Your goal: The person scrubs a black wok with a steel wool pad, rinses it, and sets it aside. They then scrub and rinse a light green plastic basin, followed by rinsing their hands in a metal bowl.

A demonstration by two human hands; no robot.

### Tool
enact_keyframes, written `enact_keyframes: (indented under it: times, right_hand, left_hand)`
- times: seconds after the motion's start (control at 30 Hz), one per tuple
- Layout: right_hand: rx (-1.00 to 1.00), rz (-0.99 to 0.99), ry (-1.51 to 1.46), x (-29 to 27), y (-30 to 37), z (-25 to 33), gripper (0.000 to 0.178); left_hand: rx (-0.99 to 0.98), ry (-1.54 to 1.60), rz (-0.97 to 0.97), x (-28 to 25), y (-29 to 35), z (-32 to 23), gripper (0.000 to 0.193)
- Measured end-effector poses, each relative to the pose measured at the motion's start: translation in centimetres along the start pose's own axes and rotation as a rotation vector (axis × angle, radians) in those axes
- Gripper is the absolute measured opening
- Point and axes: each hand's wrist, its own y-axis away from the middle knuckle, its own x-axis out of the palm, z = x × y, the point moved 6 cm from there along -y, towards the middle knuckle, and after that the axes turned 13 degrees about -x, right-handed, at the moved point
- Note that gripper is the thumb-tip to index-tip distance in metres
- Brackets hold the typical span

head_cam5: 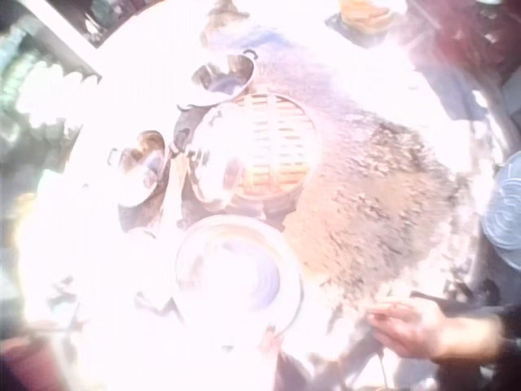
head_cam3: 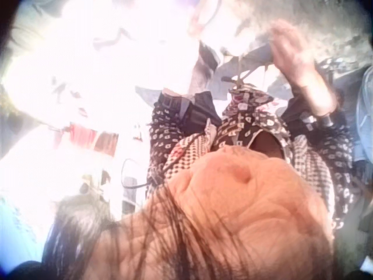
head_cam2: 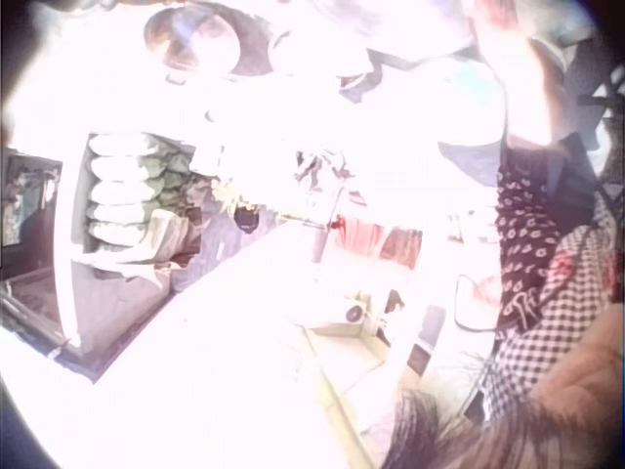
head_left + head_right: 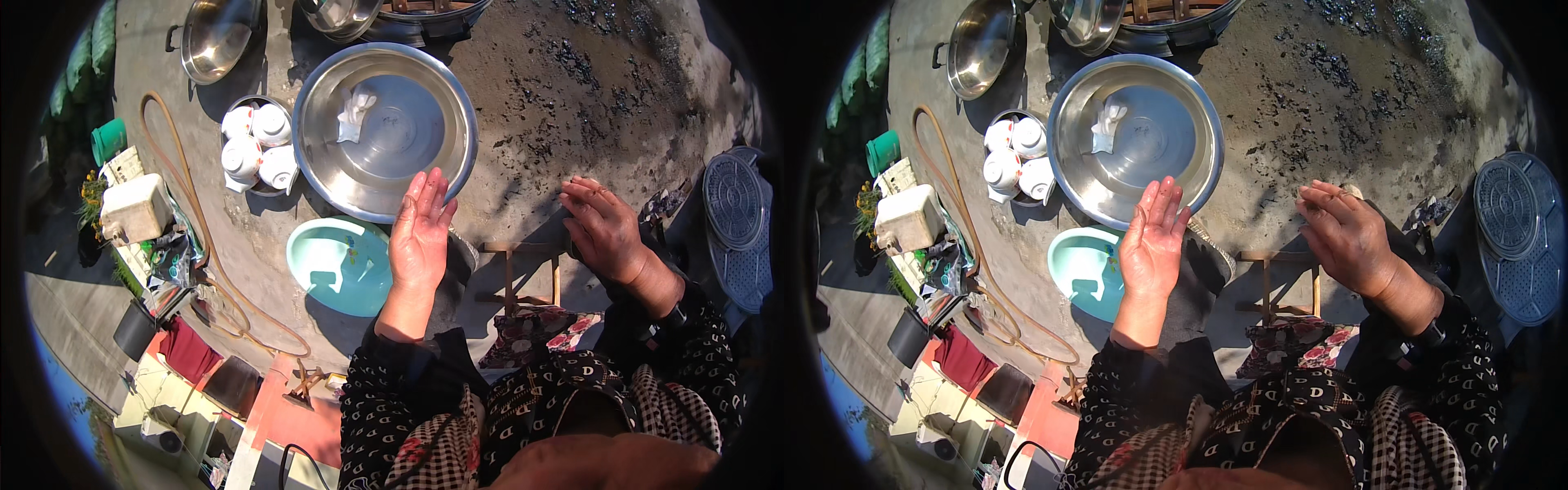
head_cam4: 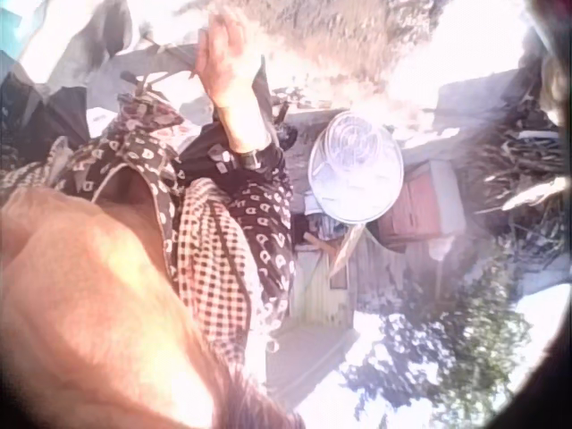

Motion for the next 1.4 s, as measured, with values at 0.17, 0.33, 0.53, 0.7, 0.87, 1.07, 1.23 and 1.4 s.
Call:
enact_keyframes:
  times: [0.17, 0.33, 0.53, 0.7, 0.87, 1.07, 1.23, 1.4]
  right_hand:
    - [0.063, -0.015, -0.066, 3.9, 1.0, 0.8, 0.030]
    - [0.084, 0.080, -0.140, 6.4, -0.2, 3.2, 0.026]
    - [0.270, 0.267, -0.251, 3.1, -6.5, 5.4, 0.020]
    - [0.399, 0.125, -0.522, 8.1, -13.2, 1.9, 0.024]
    - [0.612, -0.018, -0.568, 23.3, -20.1, -7.9, 0.037]
    - [0.831, -0.279, -0.191, 33.0, -23.7, -12.3, 0.043]
    - [1.137, -0.085, -1.472, 36.8, -22.4, -7.0, 0.030]
    - [0.347, 0.494, -1.151, 28.4, -20.7, 3.7, 0.051]
  left_hand:
    - [-0.098, 0.097, -0.129, -2.7, 1.2, 5.0, 0.036]
    - [-0.132, 0.173, -0.228, -6.0, 3.7, 5.5, 0.025]
    - [-0.076, 0.137, -0.234, -9.5, 6.0, -1.4, 0.019]
    - [-0.058, 0.073, -0.330, -13.6, 0.9, -5.4, 0.023]
    - [-0.119, 0.271, -0.250, -18.6, -8.9, -4.3, 0.033]
    - [-0.072, 0.389, -0.055, -20.1, -15.1, -3.9, 0.096]
    - [-0.153, 0.467, -0.087, -19.5, -16.5, -2.3, 0.104]
    - [-0.018, 0.552, -0.059, -16.3, -13.5, -3.9, 0.101]
